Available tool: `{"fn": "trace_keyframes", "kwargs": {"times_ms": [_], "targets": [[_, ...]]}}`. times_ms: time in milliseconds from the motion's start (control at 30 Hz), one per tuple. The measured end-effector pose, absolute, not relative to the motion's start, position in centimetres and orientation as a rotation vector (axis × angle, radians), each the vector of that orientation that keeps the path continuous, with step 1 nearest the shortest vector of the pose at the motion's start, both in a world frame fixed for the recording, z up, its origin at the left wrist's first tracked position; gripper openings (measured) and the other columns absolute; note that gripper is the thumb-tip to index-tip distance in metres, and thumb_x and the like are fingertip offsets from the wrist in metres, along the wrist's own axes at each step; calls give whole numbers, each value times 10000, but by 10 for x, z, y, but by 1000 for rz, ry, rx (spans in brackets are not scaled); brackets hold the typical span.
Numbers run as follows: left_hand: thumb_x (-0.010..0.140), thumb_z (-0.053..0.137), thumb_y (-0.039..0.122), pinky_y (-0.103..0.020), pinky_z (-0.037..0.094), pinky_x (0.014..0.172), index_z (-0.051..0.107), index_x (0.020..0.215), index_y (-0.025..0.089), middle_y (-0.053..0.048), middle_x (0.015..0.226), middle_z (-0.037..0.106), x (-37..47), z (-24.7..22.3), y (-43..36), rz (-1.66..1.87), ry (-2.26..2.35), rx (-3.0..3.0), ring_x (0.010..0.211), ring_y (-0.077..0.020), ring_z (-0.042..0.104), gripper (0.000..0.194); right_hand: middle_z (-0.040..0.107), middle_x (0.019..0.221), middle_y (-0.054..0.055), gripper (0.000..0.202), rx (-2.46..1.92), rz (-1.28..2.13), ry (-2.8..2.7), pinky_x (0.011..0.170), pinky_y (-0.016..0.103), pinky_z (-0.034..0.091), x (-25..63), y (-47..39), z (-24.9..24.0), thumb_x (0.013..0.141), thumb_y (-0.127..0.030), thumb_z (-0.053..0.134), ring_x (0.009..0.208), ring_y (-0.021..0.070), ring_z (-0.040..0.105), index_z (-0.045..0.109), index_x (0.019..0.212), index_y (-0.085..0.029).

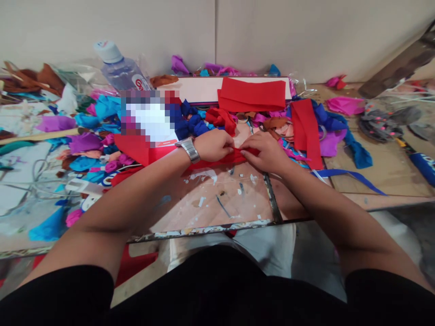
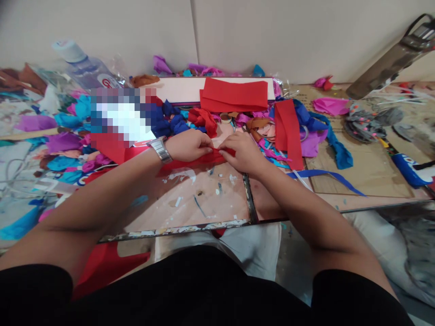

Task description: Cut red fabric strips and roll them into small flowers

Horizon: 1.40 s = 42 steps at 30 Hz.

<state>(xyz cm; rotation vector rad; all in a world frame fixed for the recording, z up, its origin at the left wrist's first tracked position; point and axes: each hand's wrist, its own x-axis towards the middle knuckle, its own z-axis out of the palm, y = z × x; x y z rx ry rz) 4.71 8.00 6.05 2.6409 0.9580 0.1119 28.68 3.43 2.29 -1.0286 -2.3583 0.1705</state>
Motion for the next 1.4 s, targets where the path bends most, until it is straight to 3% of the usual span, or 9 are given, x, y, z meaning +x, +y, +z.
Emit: {"fn": "trace_keyframes", "kwargs": {"times_ms": [200, 567, 833, 1200, 1400], "targets": [[927, 587, 315, -306, 456, 737, 863, 1086, 182, -81, 1002, 832, 46, 61, 80, 82, 926, 2640, 816, -202, 698, 346, 856, 950, 75, 164, -1036, 234, -2343, 863, 451, 540, 286, 32, 24, 965, -289, 685, 907, 284, 759, 839, 992, -239], [924, 558, 345, -294, 454, 711, 865, 1006, 166, -76, 900, 815, 47, 59, 81, 125, 852, 2555, 739, -178, 668, 365, 850, 909, 57, 129, -1051, 222, -2244, 857, 443, 545, 281, 28, 19, 953, -307, 729, 887, 277, 753, 846, 983, -263], [833, 531, 213, -293, 460, 717, 837, 1024, 184, -42, 868, 799, 46, 61, 82, 107, 826, 2488, 738, -177, 654, 362, 856, 906, 41, 142, -1036, 157, -2203, 871, 444, 540, 281, 27, 19, 963, -301, 713, 887, 265, 760, 853, 978, -282], [865, 498, 199, -311, 432, 688, 797, 996, 164, -56, 860, 772, 50, 67, 77, 46, 928, 2434, 726, -184, 639, 328, 860, 953, 38, 145, -970, 120, -2208, 886, 455, 539, 281, 27, 18, 986, -291, 694, 906, 262, 766, 836, 991, -265], [941, 483, 318, -309, 445, 726, 767, 981, 168, -74, 973, 786, 48, 67, 78, 83, 903, 2461, 817, -197, 665, 323, 857, 986, 42, 161, -994, 153, -2225, 905, 480, 526, 281, 26, 20, 1000, -309, 669, 947, 282, 761, 828, 1002, -282]]}}
